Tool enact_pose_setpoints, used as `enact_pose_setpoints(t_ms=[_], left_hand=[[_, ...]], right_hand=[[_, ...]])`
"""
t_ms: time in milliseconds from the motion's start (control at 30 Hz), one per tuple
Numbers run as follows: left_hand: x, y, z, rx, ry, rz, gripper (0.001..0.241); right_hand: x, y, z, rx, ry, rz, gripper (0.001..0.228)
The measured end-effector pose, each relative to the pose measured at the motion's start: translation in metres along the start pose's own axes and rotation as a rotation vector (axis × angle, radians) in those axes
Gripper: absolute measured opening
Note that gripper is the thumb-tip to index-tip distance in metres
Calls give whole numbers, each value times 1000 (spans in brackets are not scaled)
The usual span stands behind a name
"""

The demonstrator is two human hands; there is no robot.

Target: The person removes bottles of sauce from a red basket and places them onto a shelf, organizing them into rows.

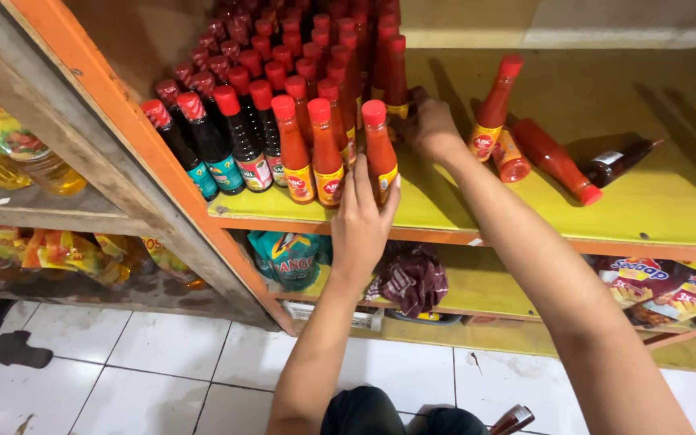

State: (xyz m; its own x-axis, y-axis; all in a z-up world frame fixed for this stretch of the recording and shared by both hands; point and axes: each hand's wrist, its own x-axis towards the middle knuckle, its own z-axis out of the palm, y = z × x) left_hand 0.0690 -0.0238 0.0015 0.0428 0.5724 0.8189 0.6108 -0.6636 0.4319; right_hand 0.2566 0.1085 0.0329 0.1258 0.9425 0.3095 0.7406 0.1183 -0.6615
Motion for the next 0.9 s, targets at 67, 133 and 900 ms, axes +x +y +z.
enact_pose_setpoints(t_ms=[67,133,900], left_hand=[[-1,1,-3,-19,0,-11,61],[-4,2,-10,-34,19,-14,59],[-7,4,-27,-38,50,-41,57]], right_hand=[[-6,3,-3,-8,0,-13,54],[-10,9,-5,-69,2,-44,52],[9,23,30,-25,34,9,37]])
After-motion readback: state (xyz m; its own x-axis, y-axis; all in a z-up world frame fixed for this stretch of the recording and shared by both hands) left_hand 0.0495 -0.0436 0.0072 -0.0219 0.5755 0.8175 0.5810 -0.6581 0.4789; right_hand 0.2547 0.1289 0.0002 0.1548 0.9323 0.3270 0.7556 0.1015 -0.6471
